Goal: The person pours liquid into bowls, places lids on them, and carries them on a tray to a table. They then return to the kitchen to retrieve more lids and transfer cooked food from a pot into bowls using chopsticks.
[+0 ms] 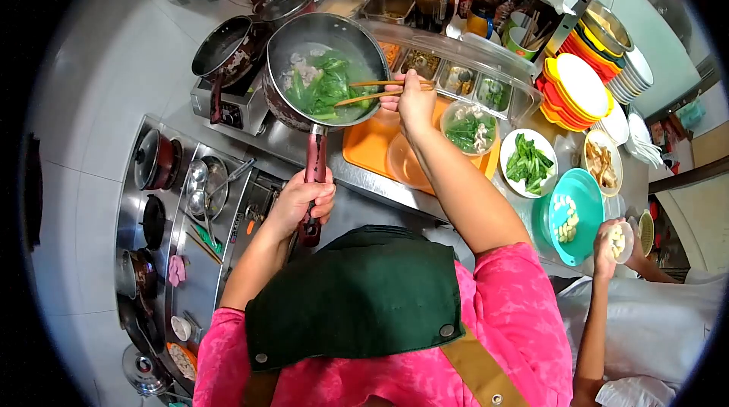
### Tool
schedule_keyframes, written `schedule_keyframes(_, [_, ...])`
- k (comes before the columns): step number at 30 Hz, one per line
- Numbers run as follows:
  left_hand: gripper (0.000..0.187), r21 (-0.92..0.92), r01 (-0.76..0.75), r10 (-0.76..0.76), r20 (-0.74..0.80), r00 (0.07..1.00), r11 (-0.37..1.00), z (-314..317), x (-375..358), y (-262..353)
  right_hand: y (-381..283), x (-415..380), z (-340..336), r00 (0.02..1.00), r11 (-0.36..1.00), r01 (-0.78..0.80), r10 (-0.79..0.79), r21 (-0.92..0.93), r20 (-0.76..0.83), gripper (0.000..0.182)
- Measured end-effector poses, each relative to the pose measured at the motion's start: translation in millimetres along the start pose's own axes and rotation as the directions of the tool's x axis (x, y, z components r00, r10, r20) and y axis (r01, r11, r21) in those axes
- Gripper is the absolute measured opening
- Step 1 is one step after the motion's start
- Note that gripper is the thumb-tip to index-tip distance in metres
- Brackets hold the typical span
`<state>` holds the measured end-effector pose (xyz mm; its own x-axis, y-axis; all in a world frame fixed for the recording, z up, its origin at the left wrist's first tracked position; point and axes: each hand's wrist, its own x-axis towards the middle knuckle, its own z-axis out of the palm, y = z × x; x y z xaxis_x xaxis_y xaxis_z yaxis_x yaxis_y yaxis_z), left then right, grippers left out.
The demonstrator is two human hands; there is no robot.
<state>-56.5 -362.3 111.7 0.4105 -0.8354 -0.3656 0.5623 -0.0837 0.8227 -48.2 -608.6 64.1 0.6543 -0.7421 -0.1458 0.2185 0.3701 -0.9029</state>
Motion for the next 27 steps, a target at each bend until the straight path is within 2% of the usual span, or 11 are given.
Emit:
schedule_keyframes(3, [0.011,-0.015,0.03,-0.031,-0.042,0.999,0.999,0,1,0,13,3,1,0.981,0.968,-0.176,0.187,0.179,-0.046,0.033])
schedule_keyframes(7, [0.011,-0.007,0.018,-0.018,-0.035,0.999,1.0,-4,7,-5,22,8,-5,0.972,0.942,-0.215,0.231,0.256,-0.035,0.033])
schedule_keyframes(10, [0.011,0.0,0.008,-0.008,-0.066,0.998,1.0,-6,14,-9,11,10,-8,0.982,0.94,-0.168,0.186,0.296,-0.035,0.033])
schedule_keyframes(16, [0.009,0.03,-0.003,0.008,-0.151,0.988,1.0,-5,25,-15,-26,18,-20,0.988,0.98,0.152,-0.152,0.132,-0.015,0.032])
schedule_keyframes(18, [0.009,0.05,0.0,0.01,-0.186,0.983,0.999,-4,28,-16,-33,19,-27,0.978,0.976,0.207,-0.204,0.067,-0.053,0.032])
schedule_keyframes(23, [0.009,0.066,-0.05,0.065,-0.244,0.968,0.997,-5,36,-21,-21,22,-53,0.964,0.967,0.244,-0.251,-0.078,-0.087,0.033])
schedule_keyframes(27, [0.009,0.101,-0.037,0.062,-0.264,0.962,0.994,-7,40,-22,5,30,-66,0.972,0.973,0.208,-0.216,-0.098,-0.09,0.031])
